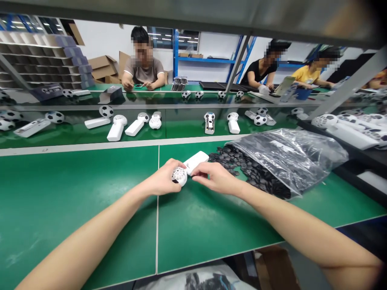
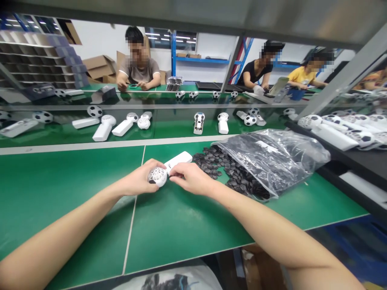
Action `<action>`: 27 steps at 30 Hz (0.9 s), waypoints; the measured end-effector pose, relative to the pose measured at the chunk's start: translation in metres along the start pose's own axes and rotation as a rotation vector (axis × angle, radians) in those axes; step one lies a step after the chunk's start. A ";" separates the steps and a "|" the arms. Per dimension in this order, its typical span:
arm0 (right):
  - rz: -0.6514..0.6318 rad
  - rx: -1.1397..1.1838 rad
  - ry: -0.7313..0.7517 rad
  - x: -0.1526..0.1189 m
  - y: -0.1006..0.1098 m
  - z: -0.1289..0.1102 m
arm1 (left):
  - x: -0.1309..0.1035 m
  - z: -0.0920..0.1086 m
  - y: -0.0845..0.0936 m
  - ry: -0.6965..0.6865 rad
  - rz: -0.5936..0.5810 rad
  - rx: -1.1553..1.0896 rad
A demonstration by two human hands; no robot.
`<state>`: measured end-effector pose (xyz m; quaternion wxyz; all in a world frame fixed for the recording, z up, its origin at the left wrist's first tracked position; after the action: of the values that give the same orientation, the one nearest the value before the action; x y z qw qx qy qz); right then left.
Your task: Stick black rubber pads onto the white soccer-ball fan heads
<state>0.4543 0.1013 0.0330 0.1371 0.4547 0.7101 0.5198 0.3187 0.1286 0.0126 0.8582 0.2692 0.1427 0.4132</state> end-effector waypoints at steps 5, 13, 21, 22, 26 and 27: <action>-0.059 0.144 -0.052 0.004 -0.011 0.002 | -0.001 0.002 -0.002 0.004 0.044 -0.001; -0.041 0.311 -0.106 0.009 -0.019 0.006 | 0.001 0.003 -0.004 -0.015 0.143 0.004; 0.020 0.170 -0.050 0.014 -0.016 0.009 | 0.003 0.000 -0.007 -0.051 0.194 0.014; 0.014 0.157 -0.046 0.015 -0.017 0.010 | 0.003 0.000 -0.007 -0.049 0.194 0.017; -0.033 0.109 -0.066 0.022 -0.023 0.016 | 0.002 0.000 -0.007 -0.038 0.197 0.040; -0.039 0.098 -0.083 0.023 -0.023 0.018 | 0.001 0.001 -0.007 -0.044 0.201 0.041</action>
<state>0.4419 0.1291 0.0118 0.1540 0.4680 0.7370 0.4626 0.3246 0.1253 0.0091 0.8096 0.3086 0.1044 0.4882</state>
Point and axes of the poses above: each hand's wrist, its own x-axis towards the middle knuckle, its own y-axis out of the back of the hand, z = x × y, the point moved 6 cm from there along x, towards the middle knuckle, and after that the axes turned 10 degrees about -x, right-handed, at the moved point
